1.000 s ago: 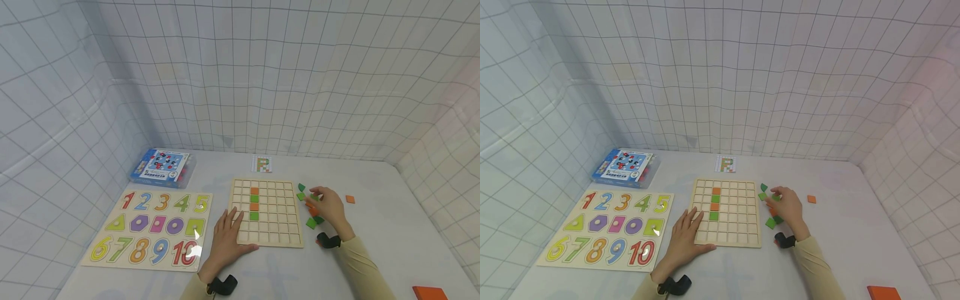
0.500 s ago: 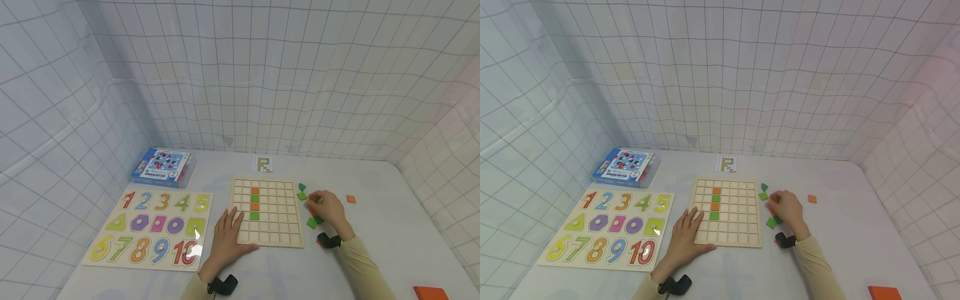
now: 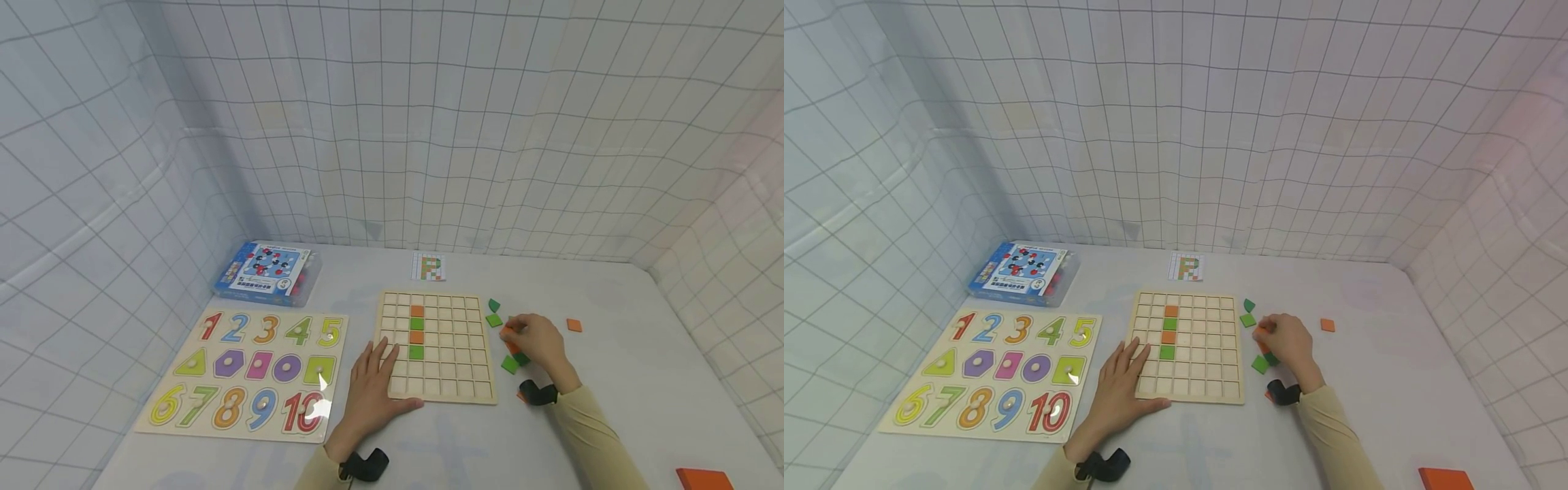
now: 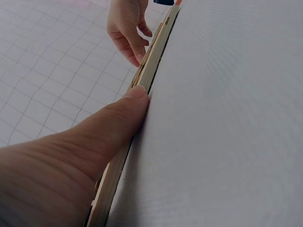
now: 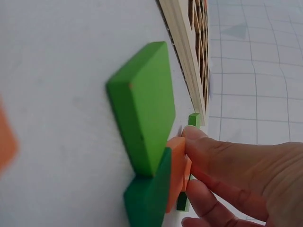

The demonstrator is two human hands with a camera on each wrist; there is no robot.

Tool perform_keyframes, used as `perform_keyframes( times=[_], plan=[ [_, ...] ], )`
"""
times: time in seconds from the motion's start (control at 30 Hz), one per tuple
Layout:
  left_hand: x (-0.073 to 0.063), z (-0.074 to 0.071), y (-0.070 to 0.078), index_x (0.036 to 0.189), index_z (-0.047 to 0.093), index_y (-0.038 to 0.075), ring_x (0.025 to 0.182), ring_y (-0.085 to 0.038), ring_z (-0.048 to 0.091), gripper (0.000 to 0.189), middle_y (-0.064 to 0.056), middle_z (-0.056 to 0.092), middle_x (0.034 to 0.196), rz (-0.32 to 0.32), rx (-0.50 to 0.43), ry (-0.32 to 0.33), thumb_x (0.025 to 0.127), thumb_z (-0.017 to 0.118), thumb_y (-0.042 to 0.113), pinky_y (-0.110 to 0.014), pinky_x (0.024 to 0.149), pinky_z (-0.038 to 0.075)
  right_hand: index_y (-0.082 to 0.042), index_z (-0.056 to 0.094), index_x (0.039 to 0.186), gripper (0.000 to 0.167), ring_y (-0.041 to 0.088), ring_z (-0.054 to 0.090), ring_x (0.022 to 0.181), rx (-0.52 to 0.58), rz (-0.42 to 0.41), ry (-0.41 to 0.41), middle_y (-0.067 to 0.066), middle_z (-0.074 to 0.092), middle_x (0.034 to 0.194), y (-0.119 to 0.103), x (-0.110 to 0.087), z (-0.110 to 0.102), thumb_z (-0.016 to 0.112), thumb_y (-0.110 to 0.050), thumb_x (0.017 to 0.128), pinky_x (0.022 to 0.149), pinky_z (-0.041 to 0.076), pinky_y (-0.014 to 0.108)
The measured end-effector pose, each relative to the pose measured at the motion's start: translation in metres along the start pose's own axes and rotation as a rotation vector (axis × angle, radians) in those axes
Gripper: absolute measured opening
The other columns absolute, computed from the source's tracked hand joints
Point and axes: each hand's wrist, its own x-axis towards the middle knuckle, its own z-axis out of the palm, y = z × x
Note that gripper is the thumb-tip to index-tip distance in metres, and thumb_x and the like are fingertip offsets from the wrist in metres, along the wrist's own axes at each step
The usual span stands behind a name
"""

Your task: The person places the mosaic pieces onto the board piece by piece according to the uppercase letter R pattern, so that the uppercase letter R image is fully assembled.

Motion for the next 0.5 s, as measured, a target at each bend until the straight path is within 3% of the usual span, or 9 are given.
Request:
perform_keyframes(
  times=[0.5],
  plan=[
    [0.0005,0.0016,-0.0012,0.143,0.041,0.006,0.137,-0.041,0.017,0.102,-0.015,0.028,0.149,-0.015,-0.001,-0.016,0.066,0.074,0.064,-0.056,0.106,0.018,-0.005,0.07,0.094,0.033,0.018,0.058,0.071,-0.059,0.088,-0.037,0.001,0.065,0.083,-0.0005,0.0044,-0.0033,0.078,-0.032,0.078,0.054,0.043,0.031]
  ],
)
